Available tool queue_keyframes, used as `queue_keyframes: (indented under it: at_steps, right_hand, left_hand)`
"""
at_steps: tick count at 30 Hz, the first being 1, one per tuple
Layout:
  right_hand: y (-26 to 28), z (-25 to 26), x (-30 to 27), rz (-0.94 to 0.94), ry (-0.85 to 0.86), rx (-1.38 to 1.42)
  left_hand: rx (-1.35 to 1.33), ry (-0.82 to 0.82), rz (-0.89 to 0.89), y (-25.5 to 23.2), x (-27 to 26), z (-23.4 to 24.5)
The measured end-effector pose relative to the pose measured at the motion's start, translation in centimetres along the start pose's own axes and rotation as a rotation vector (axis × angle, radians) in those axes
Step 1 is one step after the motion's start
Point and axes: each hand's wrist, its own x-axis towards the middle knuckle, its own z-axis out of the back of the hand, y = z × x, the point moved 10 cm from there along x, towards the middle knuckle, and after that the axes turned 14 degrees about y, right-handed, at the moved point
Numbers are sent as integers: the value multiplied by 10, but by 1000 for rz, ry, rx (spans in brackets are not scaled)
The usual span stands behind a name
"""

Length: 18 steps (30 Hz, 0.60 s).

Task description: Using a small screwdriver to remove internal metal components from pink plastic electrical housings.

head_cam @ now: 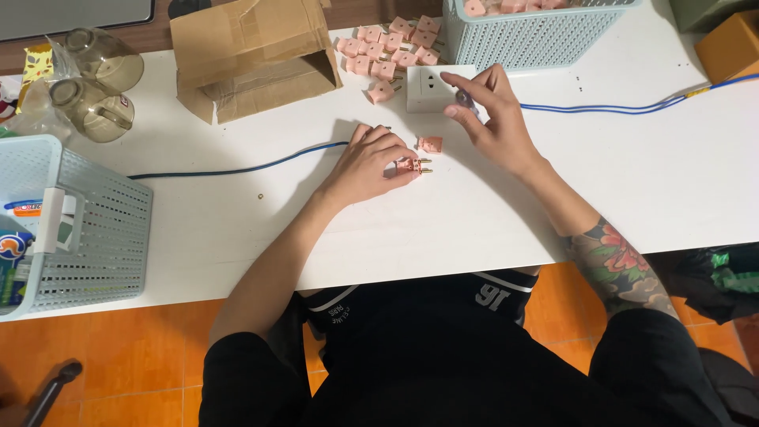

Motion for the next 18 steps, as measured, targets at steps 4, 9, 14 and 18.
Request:
queue_keyframes:
  at_steps: [4,9,14,18]
  right_hand:
    - [7,5,13,-87,-113,115]
    - [-7,-22,-2,0,-159,586]
    - [9,-30,-6,-2,-112,603]
    - [14,-43,-6,12,-67,638]
  left_hand:
    - [6,-10,15,3,0,-2]
    - [26,-50,-14,-2,-1,0]
    - [41,-53,-11,-3,1,0]
    - [58,-59,-7,-4,0,-1]
